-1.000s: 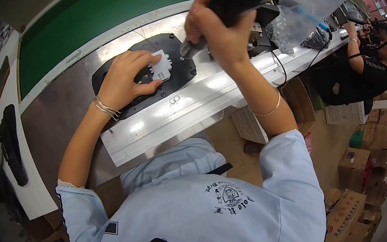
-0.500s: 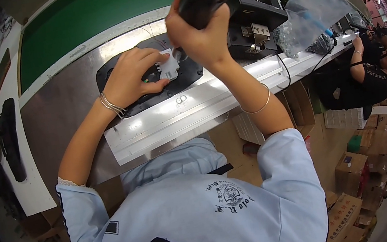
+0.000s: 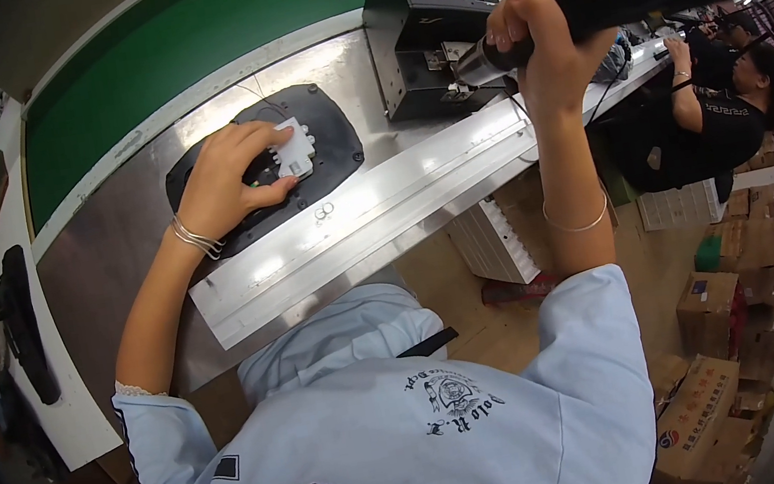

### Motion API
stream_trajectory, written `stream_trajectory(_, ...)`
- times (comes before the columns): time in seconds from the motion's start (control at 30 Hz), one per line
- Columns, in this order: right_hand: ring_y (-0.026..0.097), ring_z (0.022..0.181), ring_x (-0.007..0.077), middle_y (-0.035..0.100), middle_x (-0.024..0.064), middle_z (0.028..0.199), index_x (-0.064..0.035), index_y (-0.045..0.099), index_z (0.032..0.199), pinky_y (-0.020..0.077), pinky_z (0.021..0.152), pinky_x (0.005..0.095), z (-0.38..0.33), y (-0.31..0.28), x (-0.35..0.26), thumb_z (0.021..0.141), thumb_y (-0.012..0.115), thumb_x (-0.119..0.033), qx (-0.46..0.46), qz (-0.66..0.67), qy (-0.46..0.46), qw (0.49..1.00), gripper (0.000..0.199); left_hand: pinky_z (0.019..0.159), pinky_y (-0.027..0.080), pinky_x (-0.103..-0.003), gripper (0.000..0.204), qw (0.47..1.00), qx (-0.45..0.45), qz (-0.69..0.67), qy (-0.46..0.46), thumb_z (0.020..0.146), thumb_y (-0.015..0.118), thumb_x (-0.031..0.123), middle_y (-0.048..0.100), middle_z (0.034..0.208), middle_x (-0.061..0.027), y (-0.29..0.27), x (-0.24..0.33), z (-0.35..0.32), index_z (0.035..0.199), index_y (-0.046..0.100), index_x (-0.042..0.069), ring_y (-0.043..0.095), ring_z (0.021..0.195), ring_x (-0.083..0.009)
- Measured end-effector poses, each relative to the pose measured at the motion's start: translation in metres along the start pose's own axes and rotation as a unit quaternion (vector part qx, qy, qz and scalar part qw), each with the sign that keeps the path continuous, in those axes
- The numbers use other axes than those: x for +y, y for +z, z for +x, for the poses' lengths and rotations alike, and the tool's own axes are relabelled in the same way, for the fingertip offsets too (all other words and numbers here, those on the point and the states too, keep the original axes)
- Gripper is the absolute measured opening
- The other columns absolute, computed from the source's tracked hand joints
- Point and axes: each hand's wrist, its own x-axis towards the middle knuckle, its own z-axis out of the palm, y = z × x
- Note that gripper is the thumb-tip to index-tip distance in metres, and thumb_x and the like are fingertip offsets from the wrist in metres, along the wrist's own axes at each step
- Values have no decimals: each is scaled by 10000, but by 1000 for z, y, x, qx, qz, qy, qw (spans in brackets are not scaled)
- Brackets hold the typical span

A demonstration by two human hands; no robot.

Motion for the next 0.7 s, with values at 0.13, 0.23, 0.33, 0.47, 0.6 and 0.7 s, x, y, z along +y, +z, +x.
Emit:
stream_trajectory(0.13,411,431,151,431,56,582,-25,461,879,386,459,297,4,-5,14,769,525,27,33,-35,19,999,137,810,437,-349,420,1000,-6,-3,-10,664,746,294,625,939,-59,1,1,0,1013,646,82,556,835,-254)
stream_trajectory(0.23,420,432,153,447,61,589,-23,463,857,388,465,302,5,-7,18,755,530,60,45,-32,32,998,149,836,434,-351,424,1000,-5,-8,-14,667,743,297,623,953,-60,0,0,0,1021,647,83,558,877,-255)
stream_trajectory(0.33,422,444,144,443,57,595,-22,457,860,380,467,286,6,-10,18,760,539,48,24,-18,38,999,147,870,429,-356,432,1000,-3,-15,-25,668,742,314,617,984,-67,1,-1,-2,1022,649,85,553,939,-259)
stream_trajectory(0.47,393,436,131,407,38,585,-14,453,897,375,462,280,-11,7,9,765,528,35,7,-40,105,994,159,909,417,-375,473,1000,3,-22,-22,663,744,353,608,1039,-84,1,-3,-3,1046,638,97,538,1008,-275)
stream_trajectory(0.6,387,431,123,387,23,566,7,452,999,377,452,277,-23,43,0,776,512,3,-40,5,111,993,231,912,414,-384,582,999,-12,-28,-44,655,754,373,613,1041,-102,1,-6,-4,1125,574,83,540,1009,-288)
stream_trajectory(0.7,391,429,126,376,18,552,4,447,1022,381,452,277,-21,65,-6,786,505,-15,-80,36,105,991,244,916,412,-390,685,994,-7,-65,-89,650,761,384,619,1045,-117,1,-3,-2,1187,493,54,542,1015,-293)
